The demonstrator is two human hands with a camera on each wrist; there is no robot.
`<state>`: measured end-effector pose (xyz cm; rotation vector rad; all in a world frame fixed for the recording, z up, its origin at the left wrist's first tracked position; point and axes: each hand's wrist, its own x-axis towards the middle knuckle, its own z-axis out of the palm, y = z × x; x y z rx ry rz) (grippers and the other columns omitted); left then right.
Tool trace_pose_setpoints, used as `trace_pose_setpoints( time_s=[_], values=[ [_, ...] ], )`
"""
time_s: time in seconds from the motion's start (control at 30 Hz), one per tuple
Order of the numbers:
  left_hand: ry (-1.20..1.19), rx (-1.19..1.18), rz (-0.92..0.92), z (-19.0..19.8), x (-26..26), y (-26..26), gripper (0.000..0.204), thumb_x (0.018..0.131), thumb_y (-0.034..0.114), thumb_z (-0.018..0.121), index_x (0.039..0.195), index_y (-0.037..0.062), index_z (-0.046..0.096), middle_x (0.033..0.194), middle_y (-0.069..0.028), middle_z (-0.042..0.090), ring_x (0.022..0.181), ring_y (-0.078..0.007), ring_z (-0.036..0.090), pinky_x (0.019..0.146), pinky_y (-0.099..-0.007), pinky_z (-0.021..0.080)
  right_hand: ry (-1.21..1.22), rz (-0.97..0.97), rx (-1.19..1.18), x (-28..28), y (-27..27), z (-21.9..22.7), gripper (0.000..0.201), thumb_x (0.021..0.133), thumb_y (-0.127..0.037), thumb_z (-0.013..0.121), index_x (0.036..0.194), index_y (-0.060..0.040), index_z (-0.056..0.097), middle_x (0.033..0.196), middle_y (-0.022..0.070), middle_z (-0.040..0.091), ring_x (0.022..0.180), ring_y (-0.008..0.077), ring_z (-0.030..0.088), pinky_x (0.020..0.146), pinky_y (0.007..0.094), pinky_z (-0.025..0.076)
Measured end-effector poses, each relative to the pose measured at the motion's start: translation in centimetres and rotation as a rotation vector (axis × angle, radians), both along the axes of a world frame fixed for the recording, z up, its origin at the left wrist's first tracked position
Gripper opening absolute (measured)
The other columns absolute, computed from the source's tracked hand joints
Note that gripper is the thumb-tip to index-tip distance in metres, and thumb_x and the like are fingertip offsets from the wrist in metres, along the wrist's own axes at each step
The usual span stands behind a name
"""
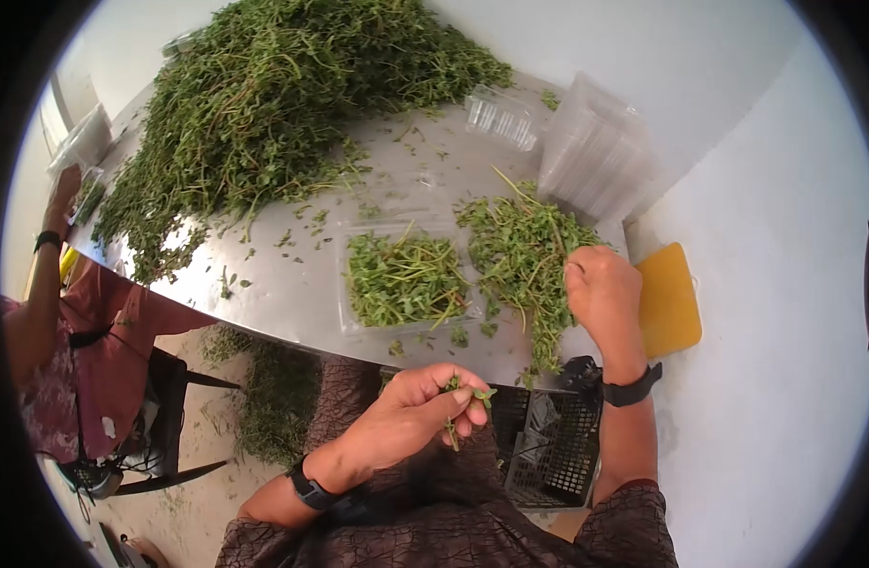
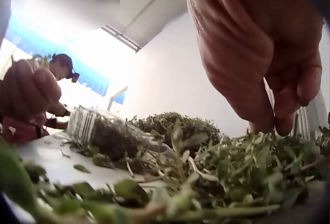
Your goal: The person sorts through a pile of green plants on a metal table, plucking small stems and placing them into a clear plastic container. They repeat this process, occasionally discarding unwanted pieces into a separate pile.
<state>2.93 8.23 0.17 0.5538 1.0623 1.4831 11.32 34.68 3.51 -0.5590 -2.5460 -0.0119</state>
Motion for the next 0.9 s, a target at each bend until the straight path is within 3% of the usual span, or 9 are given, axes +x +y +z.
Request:
trace_pose_setpoints(
  time_s=[0.1,0.17,0.2,0.27,0.3,0.37,0.6,0.77,0.9],
  values=[
    [-0.003,0.010,0.042,0.4,-0.2,-0.3,0.022,0.104,0.013,0.046,0.118,0.0033,0.060,0.094,-0.0048,0.067,0.078,-0.0087,0.060,0.064,-0.0238,0.049,0.084,0.006,-0.067,0.5,-1.8,1.8,0.009,0.081,-0.012,0.066,0.078,-0.0033,0.065,0.073,0.0153,0.061,0.065,0.0319,0.062,0.060,0.0417,0.049],
    [0.001,0.021,0.055,0.6,-0.3,-0.5,0.023,0.105,0.014,0.045,0.120,0.0037,0.060,0.094,-0.0045,0.067,0.078,-0.0082,0.059,0.064,-0.0236,0.049,0.082,0.000,-0.529,1.0,-4.4,3.7,0.010,0.083,-0.010,0.069,0.089,-0.0022,0.068,0.076,0.0134,0.063,0.062,0.0215,0.063,0.056,0.0332,0.048],
    [-0.001,0.050,0.033,0.6,-0.4,-0.7,0.024,0.105,0.015,0.045,0.124,0.0059,0.056,0.095,-0.0029,0.066,0.079,-0.0070,0.058,0.065,-0.0222,0.048,0.083,0.002,-0.530,1.4,-5.3,3.8,0.010,0.083,-0.010,0.069,0.089,-0.0022,0.068,0.076,0.0134,0.063,0.062,0.0215,0.063,0.056,0.0332,0.048],
    [-0.002,0.082,0.013,0.9,-0.4,-0.8,0.027,0.105,0.016,0.046,0.129,0.0081,0.053,0.096,-0.0014,0.065,0.080,-0.0057,0.057,0.067,-0.0208,0.047,0.087,0.265,-0.707,2.4,-7.3,3.5,0.019,0.082,-0.008,0.073,0.099,-0.0008,0.068,0.079,0.0098,0.064,0.062,0.0134,0.060,0.054,0.0267,0.047],
    [0.010,0.083,0.023,1.1,-0.1,-0.9,0.030,0.105,0.016,0.045,0.133,0.0078,0.049,0.095,-0.0018,0.064,0.080,-0.0061,0.057,0.067,-0.0211,0.048,0.088,0.267,-0.706,2.7,-8.2,3.1,0.019,0.082,-0.008,0.073,0.099,-0.0008,0.068,0.079,0.0098,0.064,0.062,0.0134,0.060,0.054,0.0267,0.047],
    [0.024,0.085,0.037,1.4,0.1,-1.1,0.034,0.105,0.016,0.045,0.138,0.0074,0.045,0.095,-0.0022,0.064,0.080,-0.0065,0.057,0.067,-0.0213,0.048,0.025,0.501,-0.815,3.1,-9.8,2.6,0.022,0.082,-0.005,0.074,0.102,-0.0001,0.067,0.082,0.0076,0.065,0.062,0.0118,0.059,0.054,0.0258,0.047],
    [0.101,0.101,0.079,1.7,0.3,-2.1,0.042,0.104,0.016,0.046,0.143,0.0027,0.037,0.095,-0.0032,0.063,0.081,-0.0080,0.058,0.068,-0.0227,0.049,-0.037,0.525,-0.938,3.4,-12.0,1.8,0.022,0.082,0.001,0.070,0.104,0.0012,0.068,0.084,0.0083,0.068,0.071,0.0107,0.065,0.061,0.0239,0.052],
    [0.098,0.104,0.063,1.7,0.5,-2.7,0.041,0.104,0.016,0.046,0.143,0.0021,0.038,0.096,-0.0039,0.064,0.081,-0.0087,0.059,0.067,-0.0232,0.049,0.092,0.681,-1.181,3.5,-12.8,1.2,0.011,0.087,-0.002,0.070,0.097,0.0021,0.067,0.080,0.0059,0.065,0.070,0.0102,0.064,0.060,0.0247,0.050],
    [0.083,0.119,0.086,1.4,0.7,-2.9,0.039,0.105,0.016,0.044,0.141,0.0019,0.040,0.096,-0.0037,0.064,0.081,-0.0088,0.059,0.067,-0.0233,0.049,0.122,0.605,-1.169,4.0,-13.1,1.3,0.007,0.088,-0.003,0.068,0.093,0.0021,0.067,0.080,0.0046,0.065,0.070,0.0085,0.062,0.060,0.0242,0.049]
  ],
)
